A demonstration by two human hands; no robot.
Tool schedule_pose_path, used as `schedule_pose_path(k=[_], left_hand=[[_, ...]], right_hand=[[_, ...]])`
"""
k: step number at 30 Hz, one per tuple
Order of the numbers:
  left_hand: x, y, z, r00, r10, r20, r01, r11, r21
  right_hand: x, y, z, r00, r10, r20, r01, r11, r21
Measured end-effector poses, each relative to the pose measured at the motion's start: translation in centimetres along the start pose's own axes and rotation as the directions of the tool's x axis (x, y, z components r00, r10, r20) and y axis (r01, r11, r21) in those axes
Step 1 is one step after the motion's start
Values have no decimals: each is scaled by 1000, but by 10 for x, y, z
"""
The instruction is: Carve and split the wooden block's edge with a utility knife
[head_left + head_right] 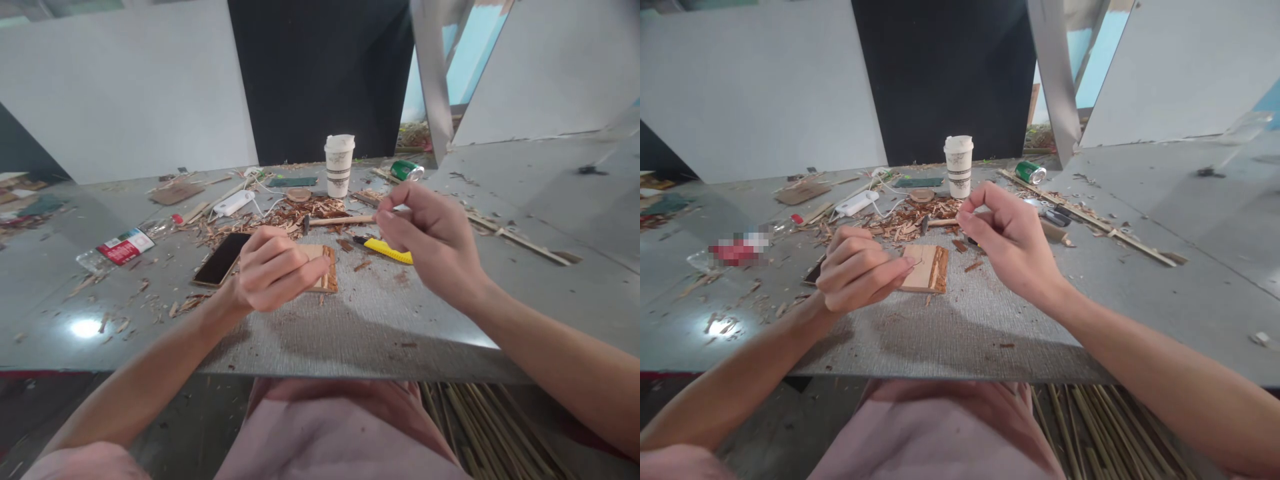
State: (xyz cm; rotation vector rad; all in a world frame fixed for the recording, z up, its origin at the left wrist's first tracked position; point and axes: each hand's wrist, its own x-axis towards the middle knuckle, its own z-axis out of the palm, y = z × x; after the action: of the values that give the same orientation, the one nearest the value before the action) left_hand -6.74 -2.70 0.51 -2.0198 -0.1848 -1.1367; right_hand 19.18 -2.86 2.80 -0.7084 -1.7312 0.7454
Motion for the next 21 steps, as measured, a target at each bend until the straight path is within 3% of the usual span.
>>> schedule_pose_path(k=[5, 10, 12, 14, 16, 18, 20, 21], left_hand=[[-2, 3, -2, 1000, -20, 15, 20, 1000, -3], [-2, -3, 0, 997, -58, 48, 57, 998, 25], [-5, -8, 2, 993, -81, 83, 77, 996, 42], [-10, -13, 5, 983, -101, 151, 94, 994, 55], [-15, -14, 8, 969, -112, 221, 104, 993, 50], [-16, -11, 10, 960, -94, 263, 92, 996, 19], [-12, -3, 12, 966, -42, 257, 51, 998, -28], [-8, 3, 13, 970, -17, 244, 30, 998, -50]], right_hand=[[5, 9, 2, 991, -37, 132, 72, 959, -274], [-5, 20, 11, 926, -10, 378, 254, 758, -601], [-11, 20, 14, 862, -19, 507, 350, 746, -566], [-14, 17, 15, 782, -100, 615, 433, 797, -421], [-13, 13, 13, 752, -224, 619, 458, 854, -248], [-8, 10, 10, 831, -292, 474, 409, 898, -164], [-1, 12, 6, 939, -257, 230, 301, 935, -186], [3, 15, 4, 967, -219, 131, 243, 945, -217]])
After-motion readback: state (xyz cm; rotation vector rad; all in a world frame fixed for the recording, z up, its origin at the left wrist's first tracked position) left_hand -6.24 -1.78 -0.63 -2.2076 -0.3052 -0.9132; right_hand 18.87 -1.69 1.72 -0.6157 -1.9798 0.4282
